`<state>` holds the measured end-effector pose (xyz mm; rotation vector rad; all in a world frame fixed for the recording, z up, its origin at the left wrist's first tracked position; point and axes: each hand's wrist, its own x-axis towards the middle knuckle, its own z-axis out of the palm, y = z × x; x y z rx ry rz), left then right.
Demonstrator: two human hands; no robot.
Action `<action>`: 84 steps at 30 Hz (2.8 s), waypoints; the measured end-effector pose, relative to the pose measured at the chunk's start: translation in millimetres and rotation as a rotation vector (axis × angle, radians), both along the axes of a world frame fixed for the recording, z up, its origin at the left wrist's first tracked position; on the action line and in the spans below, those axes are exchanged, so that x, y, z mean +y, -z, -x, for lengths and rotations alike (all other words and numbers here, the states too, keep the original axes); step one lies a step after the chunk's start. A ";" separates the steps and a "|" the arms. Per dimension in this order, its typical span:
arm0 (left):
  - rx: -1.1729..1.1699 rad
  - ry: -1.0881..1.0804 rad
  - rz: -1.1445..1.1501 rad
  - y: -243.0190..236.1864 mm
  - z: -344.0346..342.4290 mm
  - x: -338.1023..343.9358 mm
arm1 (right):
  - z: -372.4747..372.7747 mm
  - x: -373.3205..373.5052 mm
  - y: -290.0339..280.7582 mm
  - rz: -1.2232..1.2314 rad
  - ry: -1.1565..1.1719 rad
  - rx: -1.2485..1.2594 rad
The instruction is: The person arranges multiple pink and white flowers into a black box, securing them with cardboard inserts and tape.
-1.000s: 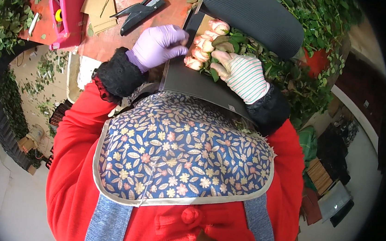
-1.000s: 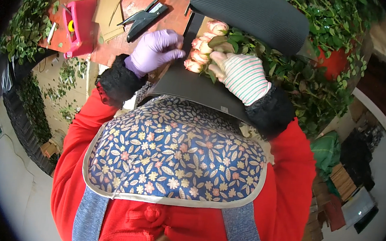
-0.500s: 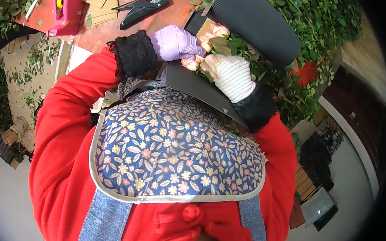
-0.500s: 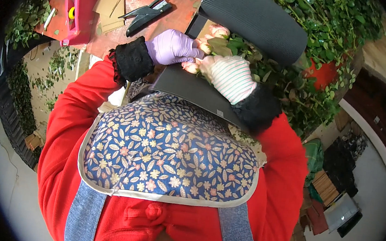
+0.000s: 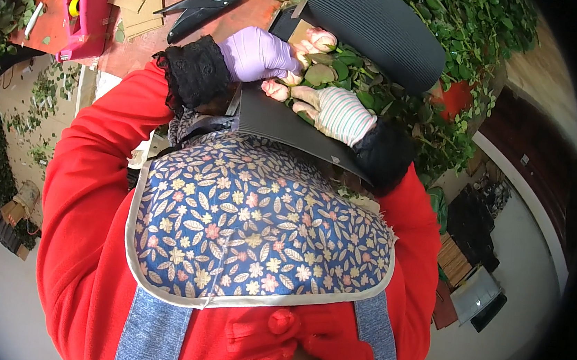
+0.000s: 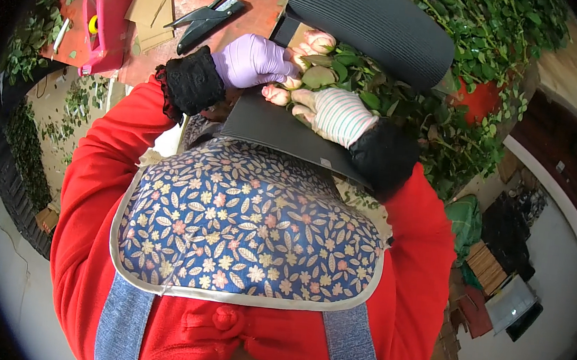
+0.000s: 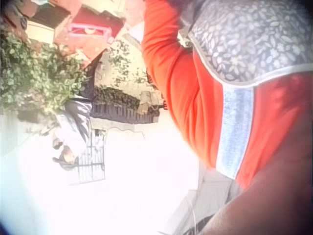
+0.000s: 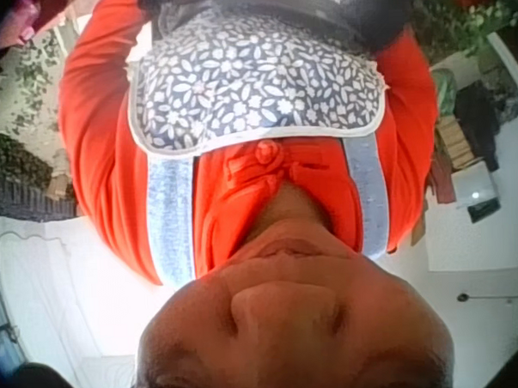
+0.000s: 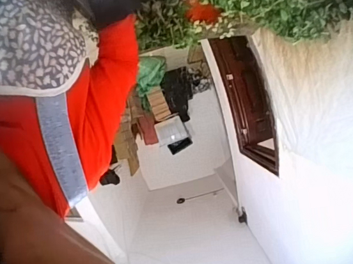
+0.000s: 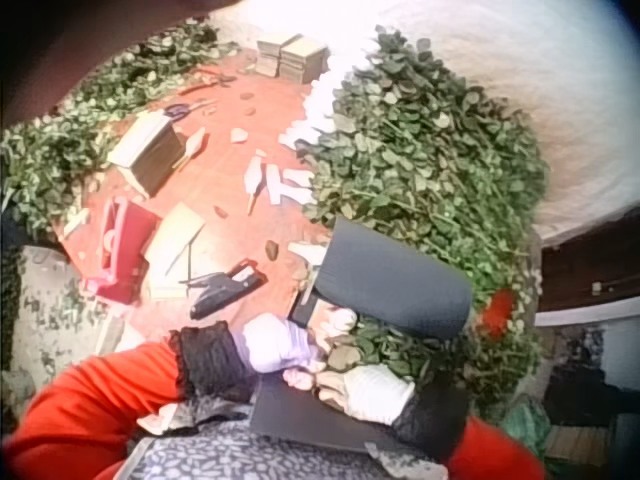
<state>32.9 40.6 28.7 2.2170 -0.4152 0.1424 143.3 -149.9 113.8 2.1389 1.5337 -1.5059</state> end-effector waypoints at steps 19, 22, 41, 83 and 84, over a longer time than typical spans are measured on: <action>0.113 0.044 -0.025 -11.0 -2.4 -0.5 | -20.2 -19.1 -3.9 -0.552 -0.425 -0.062; 0.095 0.042 0.003 -9.7 -1.2 0.1 | -25.0 -24.0 3.6 -0.501 -0.316 0.141; 0.156 0.033 0.017 -6.7 1.5 -7.3 | 1.1 3.5 0.5 -0.152 -0.209 -0.213; 0.427 0.164 -0.438 -68.6 3.8 -17.5 | -8.5 -6.6 19.6 -0.349 0.005 -0.483; 0.338 0.097 -0.182 -58.1 9.2 -12.6 | -9.5 -6.9 19.6 -0.349 0.022 -0.484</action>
